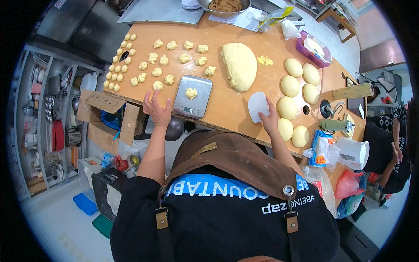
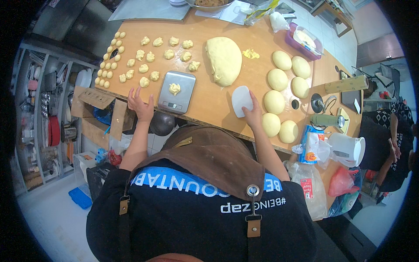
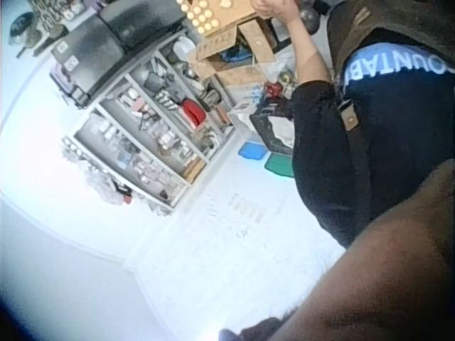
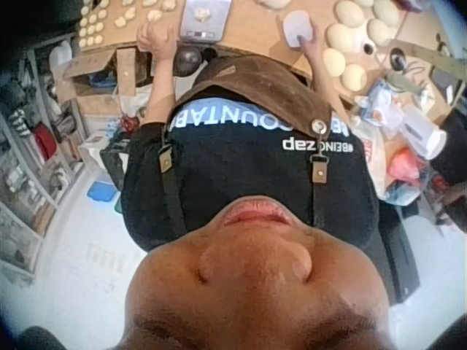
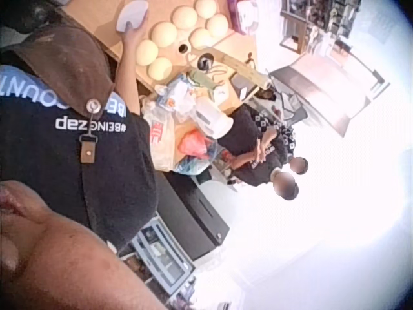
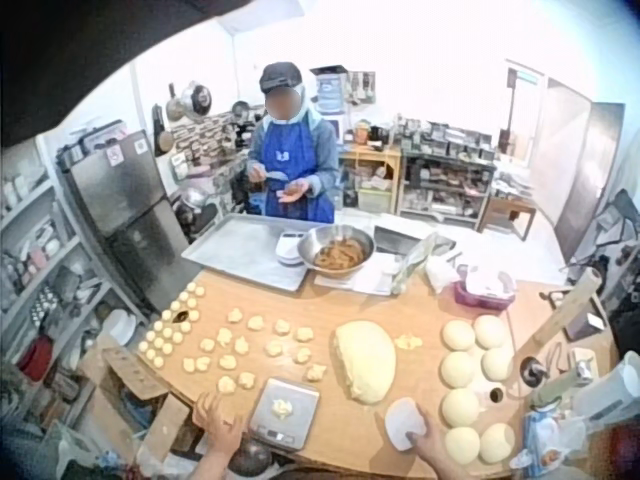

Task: The person cuts small portions from a large piece of dough using a scraper, weighs each piece on a scale, and then rolls the dough pieces by hand into balls on a wooden table.

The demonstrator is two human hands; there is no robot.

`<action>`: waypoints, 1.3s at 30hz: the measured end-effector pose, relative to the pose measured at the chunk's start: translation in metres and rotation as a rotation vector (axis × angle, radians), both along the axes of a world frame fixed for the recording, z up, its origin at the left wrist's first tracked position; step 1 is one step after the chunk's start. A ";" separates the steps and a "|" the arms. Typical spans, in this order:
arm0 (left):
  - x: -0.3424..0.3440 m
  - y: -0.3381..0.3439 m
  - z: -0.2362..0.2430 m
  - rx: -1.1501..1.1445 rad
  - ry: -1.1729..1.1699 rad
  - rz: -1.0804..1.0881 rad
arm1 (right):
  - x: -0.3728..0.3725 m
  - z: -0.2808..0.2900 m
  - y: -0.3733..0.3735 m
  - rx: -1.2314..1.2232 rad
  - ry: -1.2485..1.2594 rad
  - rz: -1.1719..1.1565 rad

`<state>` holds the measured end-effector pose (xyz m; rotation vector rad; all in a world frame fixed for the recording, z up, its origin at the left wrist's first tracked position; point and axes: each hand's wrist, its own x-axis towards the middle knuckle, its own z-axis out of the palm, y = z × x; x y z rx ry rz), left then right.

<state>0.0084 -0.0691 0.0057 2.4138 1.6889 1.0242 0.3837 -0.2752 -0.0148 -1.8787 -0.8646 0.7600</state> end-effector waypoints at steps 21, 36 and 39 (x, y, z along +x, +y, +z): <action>0.062 -0.009 -0.029 -0.186 0.138 -0.460 | 0.000 0.024 0.022 -0.040 -0.266 0.186; 0.201 -0.026 -0.013 -0.702 0.653 -0.736 | -0.022 0.066 0.124 -0.292 -0.599 0.545; 0.200 -0.029 -0.012 -0.657 0.677 -0.728 | -0.028 0.065 0.132 -0.371 -0.714 0.620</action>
